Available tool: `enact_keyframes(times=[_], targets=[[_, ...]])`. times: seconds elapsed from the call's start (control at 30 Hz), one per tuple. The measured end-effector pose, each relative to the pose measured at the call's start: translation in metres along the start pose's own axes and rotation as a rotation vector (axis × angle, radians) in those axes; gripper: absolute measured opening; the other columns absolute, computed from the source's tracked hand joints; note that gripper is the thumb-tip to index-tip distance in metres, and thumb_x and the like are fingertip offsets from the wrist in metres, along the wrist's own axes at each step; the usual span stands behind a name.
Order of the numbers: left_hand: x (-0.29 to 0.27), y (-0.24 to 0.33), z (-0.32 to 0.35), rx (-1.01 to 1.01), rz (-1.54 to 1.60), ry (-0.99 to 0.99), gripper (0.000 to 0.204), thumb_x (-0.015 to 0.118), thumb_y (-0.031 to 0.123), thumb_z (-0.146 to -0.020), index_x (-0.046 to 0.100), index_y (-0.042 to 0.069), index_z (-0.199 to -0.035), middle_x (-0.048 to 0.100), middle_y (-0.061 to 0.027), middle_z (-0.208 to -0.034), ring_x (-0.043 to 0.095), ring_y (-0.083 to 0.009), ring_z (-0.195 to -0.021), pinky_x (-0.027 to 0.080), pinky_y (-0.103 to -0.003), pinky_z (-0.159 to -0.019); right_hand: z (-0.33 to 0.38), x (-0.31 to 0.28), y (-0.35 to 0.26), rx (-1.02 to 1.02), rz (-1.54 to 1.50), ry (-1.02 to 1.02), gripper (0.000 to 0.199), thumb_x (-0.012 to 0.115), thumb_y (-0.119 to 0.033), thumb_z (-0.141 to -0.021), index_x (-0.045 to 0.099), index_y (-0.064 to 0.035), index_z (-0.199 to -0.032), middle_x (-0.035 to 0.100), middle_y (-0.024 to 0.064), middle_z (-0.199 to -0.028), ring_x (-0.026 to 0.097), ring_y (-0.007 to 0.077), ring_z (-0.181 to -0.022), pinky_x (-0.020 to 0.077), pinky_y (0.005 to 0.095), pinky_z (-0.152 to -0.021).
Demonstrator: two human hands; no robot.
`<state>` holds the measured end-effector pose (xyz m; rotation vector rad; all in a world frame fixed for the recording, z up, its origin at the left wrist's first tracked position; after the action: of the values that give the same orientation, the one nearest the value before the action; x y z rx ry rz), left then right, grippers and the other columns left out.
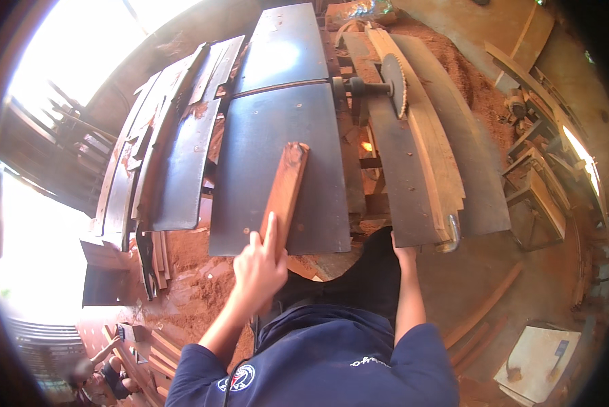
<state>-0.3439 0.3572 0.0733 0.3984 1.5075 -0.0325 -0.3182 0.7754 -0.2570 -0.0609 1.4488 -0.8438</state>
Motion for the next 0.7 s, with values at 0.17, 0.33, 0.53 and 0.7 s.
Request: enact_keyframes(times=[0.17,0.33,0.53,0.7], targets=[[0.011,-0.003,-0.012,-0.041,0.133,-0.064,0.089,0.067,0.029,-0.091,0.025,0.007,-0.166,0.060,-0.0304,-0.106,0.071,-0.0452,-0.080,0.059,-0.051,-0.068,0.020,-0.027,-0.036,0.141,0.086,-0.105,0.057,0.050,-0.047,-0.107,0.059,-0.0034,-0.142,0.056,0.0192,-0.152,0.050,0.0390,-0.141,0.0405,0.0455,-0.117],[0.013,0.002,-0.079,-0.038,0.113,0.075,0.085,0.065,0.030,-0.091,0.028,0.004,-0.164,0.063,-0.0299,-0.103,0.072,-0.0438,-0.079,0.060,-0.050,-0.070,0.021,-0.011,-0.019,0.245,0.100,-0.265,0.073,0.045,-0.057,-0.105,0.045,-0.0061,-0.157,0.039,0.0203,-0.165,0.035,0.0340,-0.154,0.0315,0.0419,-0.125],[0.018,0.004,-0.176,-0.122,0.085,0.107,0.082,0.061,0.033,-0.093,0.030,0.006,-0.164,0.065,-0.0275,-0.109,0.074,-0.0413,-0.088,0.059,-0.048,-0.078,0.054,0.002,-0.075,0.223,0.520,-0.587,0.103,0.047,-0.074,-0.094,0.018,-0.0099,-0.169,0.021,0.0252,-0.172,0.028,0.0402,-0.157,0.0286,0.0490,-0.126],[0.020,0.005,-0.171,-0.091,0.073,0.163,0.081,0.062,0.033,-0.092,0.033,0.006,-0.163,0.065,-0.0264,-0.109,0.074,-0.0395,-0.086,0.059,-0.047,-0.075,0.069,0.000,-0.100,0.212,0.616,-0.678,0.099,0.049,-0.075,-0.093,0.017,-0.0213,-0.170,0.019,0.0245,-0.173,0.025,0.0377,-0.159,0.0293,0.0536,-0.125]])
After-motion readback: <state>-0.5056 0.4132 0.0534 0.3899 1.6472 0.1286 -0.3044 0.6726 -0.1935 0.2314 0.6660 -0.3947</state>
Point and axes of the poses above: each hand's wrist, its own z-axis away from the middle knuckle, its own x-axis out of the palm, y = z × x, the point moved 10 cm from there along -z, towards the middle knuckle
